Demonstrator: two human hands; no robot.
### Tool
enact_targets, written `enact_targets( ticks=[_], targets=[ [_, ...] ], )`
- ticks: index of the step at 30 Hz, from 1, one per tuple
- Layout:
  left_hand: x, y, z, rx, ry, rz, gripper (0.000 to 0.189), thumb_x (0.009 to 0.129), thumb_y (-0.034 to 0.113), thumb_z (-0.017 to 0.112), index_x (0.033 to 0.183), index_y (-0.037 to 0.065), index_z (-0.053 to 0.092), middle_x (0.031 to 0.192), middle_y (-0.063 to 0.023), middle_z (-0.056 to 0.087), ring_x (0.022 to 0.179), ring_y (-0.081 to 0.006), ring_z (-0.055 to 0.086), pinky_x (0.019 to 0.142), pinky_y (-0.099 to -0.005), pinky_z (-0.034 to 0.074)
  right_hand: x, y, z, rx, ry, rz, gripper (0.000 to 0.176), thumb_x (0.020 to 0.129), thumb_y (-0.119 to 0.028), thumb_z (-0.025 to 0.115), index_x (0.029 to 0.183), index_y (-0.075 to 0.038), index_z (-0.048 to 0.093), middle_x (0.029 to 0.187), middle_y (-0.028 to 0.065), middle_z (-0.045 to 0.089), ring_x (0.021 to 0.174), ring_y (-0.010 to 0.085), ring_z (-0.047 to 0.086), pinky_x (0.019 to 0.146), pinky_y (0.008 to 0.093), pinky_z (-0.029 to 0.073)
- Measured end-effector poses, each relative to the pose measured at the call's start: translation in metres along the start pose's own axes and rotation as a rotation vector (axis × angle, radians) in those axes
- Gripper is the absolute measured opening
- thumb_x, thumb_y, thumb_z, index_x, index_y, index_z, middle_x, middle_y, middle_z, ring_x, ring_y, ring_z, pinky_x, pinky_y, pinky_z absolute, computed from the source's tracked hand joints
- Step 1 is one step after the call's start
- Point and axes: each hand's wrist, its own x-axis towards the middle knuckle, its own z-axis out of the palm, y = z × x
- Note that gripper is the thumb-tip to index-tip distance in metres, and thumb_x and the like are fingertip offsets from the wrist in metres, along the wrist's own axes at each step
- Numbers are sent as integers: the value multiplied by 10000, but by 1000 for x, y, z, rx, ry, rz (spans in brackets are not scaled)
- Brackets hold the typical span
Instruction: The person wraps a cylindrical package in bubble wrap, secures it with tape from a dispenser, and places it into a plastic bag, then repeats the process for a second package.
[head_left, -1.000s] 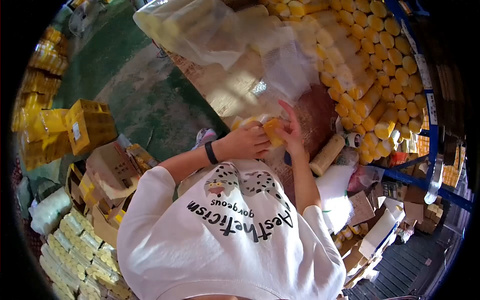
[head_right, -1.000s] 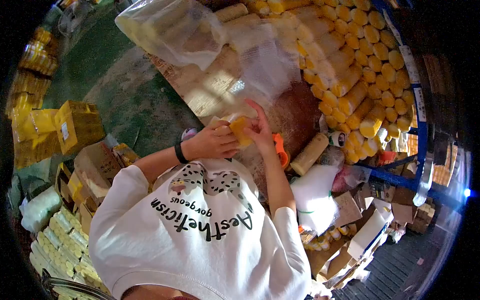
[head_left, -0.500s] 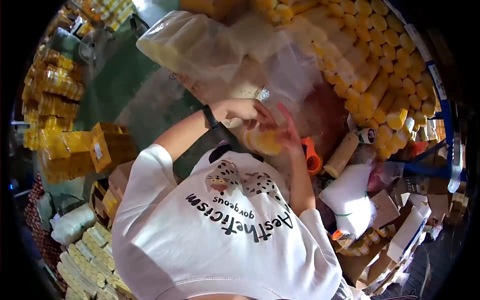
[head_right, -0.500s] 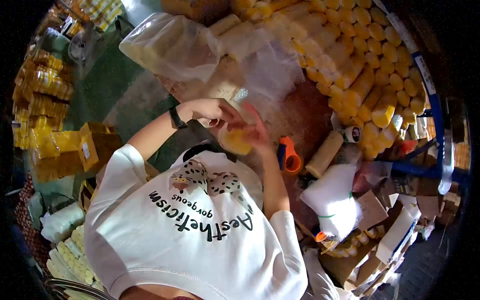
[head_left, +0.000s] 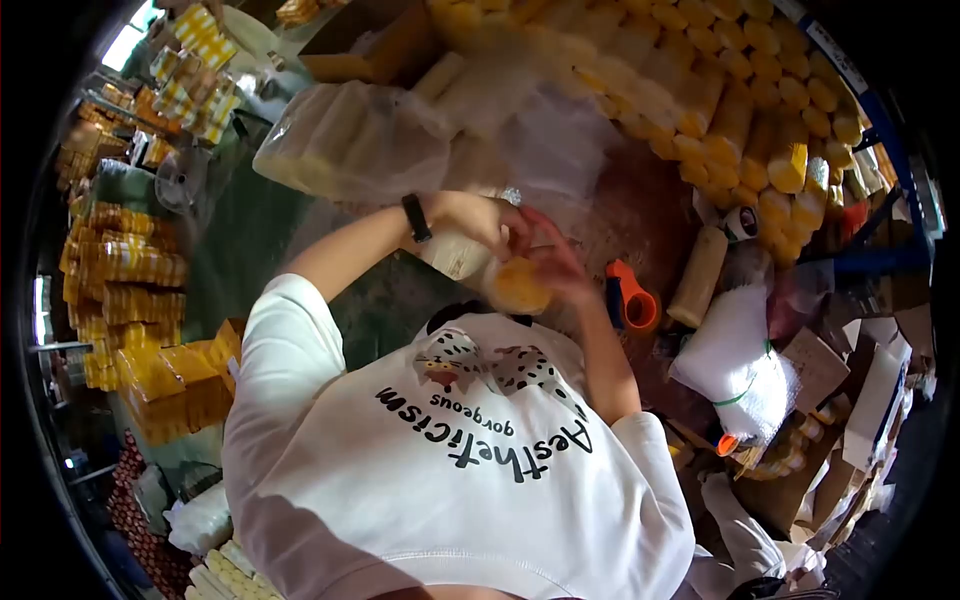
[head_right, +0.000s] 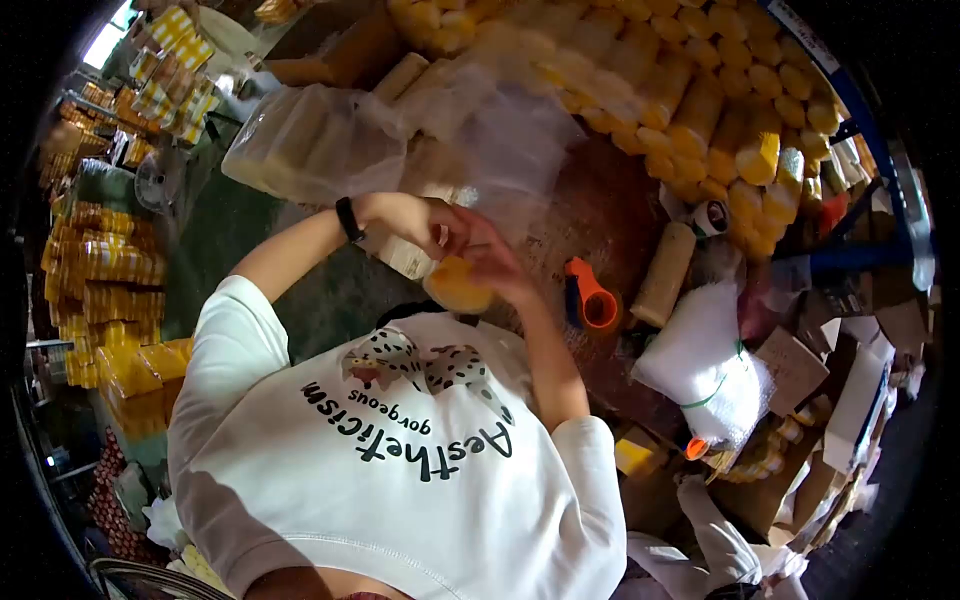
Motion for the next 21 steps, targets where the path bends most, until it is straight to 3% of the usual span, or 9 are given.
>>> enact_targets(
  ticks=[4, 9, 15, 18, 21],
  targets=[
    [-18, 42, 6, -123, 113, -164, 161, 812, 124, 626, 946, 41, 592, 893, -10, 592, 792, -108, 518, 715, -256, 430, 1, -1, 4, 50, -42, -63, 895, 692, 50, 628, 1467, -98, 205, 1026, 95, 621, 936, 158, 601, 788, 252, 448],
    [-19, 31, 8, -187, 190, -140, 159, 806, 77, 630, 945, 15, 585, 883, -21, 605, 796, -100, 542, 727, -260, 438, 5, -1, 7, 47, 25, -80, 860, 699, 40, 651, 1445, -109, 249, 850, 22, 558, 779, 112, 536, 733, 245, 430],
    [-25, 27, -3, -328, 264, -165, 222, 827, 110, 654, 996, 12, 549, 841, -52, 618, 733, -120, 601, 672, -252, 483, 9, 17, 1, -59, 108, -167, 748, 733, 43, 609, 1408, -113, 327, 778, -24, 472, 736, 83, 480, 678, 207, 391],
    [-25, 8, 1, -431, 305, -309, 319, 845, 154, 670, 1074, 2, 507, 883, -96, 627, 740, -174, 661, 669, -278, 552, 6, -2, 15, -32, 174, -104, 668, 766, 51, 575, 1379, -121, 373, 780, -30, 474, 728, 71, 474, 642, 193, 372],
    [-22, -3, 28, -663, 366, -350, 335, 834, 159, 692, 1054, -18, 511, 894, -110, 617, 745, -179, 663, 679, -286, 559, 2, -17, 33, -186, 348, 12, 607, 797, 71, 527, 1357, -122, 393, 752, -40, 461, 694, 51, 452, 618, 183, 350]
  ],
)
